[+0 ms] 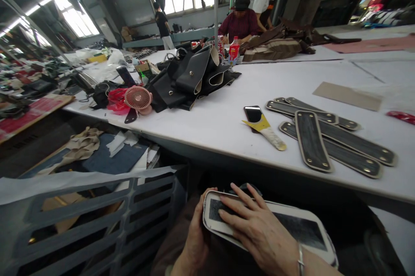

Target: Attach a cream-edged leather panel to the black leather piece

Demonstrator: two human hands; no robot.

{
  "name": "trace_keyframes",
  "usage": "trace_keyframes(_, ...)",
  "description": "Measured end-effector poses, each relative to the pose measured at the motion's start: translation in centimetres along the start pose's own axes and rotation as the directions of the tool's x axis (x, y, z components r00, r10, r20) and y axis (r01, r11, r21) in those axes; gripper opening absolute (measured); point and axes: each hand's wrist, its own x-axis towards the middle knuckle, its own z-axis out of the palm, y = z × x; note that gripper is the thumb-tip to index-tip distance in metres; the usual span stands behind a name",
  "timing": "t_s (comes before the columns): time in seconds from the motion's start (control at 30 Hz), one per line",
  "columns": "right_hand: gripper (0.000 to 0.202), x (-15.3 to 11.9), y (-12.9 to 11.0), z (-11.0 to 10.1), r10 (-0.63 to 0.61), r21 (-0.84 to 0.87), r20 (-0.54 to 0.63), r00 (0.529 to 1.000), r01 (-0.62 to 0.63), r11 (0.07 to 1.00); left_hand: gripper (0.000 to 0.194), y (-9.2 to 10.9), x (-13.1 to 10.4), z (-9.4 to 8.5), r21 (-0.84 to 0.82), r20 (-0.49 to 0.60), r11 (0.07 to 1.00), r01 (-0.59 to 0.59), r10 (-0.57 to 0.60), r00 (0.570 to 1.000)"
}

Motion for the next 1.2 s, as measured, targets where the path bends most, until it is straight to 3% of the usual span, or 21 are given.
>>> trace_keyframes(0.93,0.040,0.0,-0.3,0.1,0.057,0.059,-0.004,0.998,-0.056,0.997,0.044,0.8,-0.6,-0.2,0.074,0.008,0.994,0.075,-0.076,0.997)
trace_keyframes(1.2,0.038,0.0,-0.3,0.2,0.052,0.050,-0.024,0.998,-0.051,0.997,0.045,1.4,-1.2,0.4,0.245,0.018,0.970,0.012,-0.017,1.000)
